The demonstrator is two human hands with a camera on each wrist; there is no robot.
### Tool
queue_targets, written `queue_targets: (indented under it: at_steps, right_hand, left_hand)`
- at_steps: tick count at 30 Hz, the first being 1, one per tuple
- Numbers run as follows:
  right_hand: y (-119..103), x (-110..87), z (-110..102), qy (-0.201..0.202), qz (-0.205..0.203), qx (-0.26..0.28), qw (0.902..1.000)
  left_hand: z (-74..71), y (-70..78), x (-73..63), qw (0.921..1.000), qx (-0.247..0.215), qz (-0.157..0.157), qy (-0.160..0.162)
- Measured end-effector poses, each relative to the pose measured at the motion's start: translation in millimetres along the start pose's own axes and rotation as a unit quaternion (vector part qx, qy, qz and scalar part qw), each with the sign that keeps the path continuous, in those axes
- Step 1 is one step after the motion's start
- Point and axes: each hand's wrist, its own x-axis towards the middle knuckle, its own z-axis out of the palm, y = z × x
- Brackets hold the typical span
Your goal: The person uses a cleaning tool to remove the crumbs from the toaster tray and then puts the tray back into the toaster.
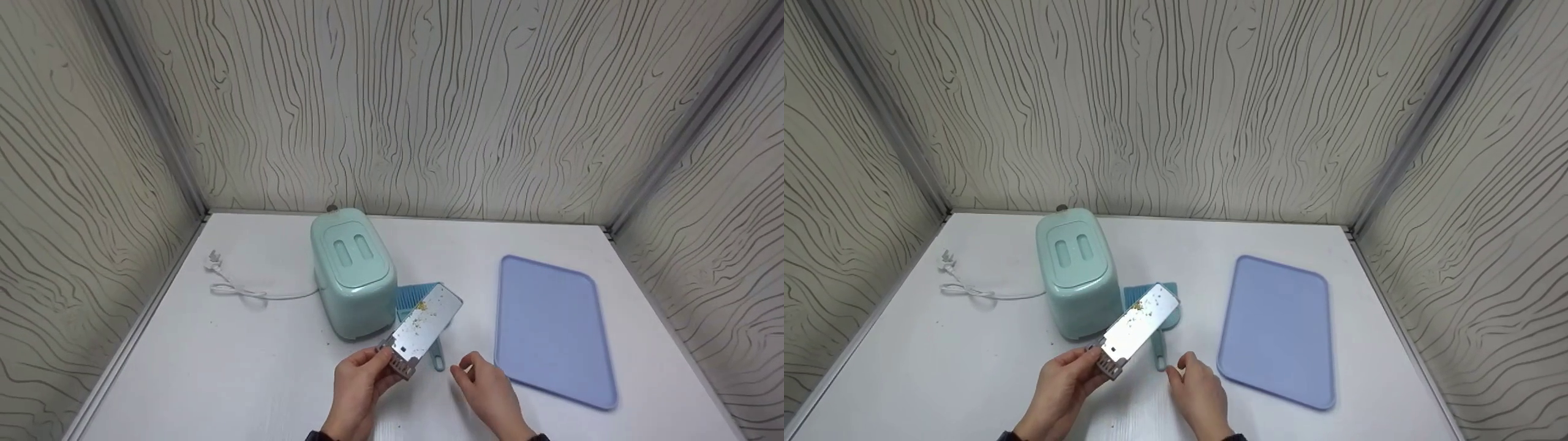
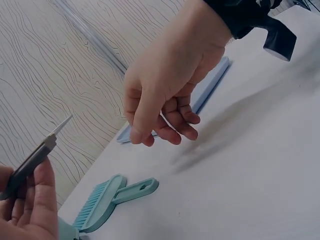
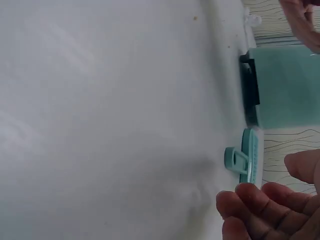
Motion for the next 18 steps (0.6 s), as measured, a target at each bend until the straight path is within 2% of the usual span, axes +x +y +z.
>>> queue_targets:
  at_steps: [8,18]
  right_hand:
    - [-1,20.5,25,0.026,-0.035,-0.094,0.9946]
    - [-3,28.3,46,0.085,-0.120,-0.155,0.9769]
  left_hand:
    - [0.5,-0.4,-0.2,1.0000,-0.008,0.006,-0.001]
    - [0.4,0.8,-0.9,0.9999,-0.010,0.008,-0.009]
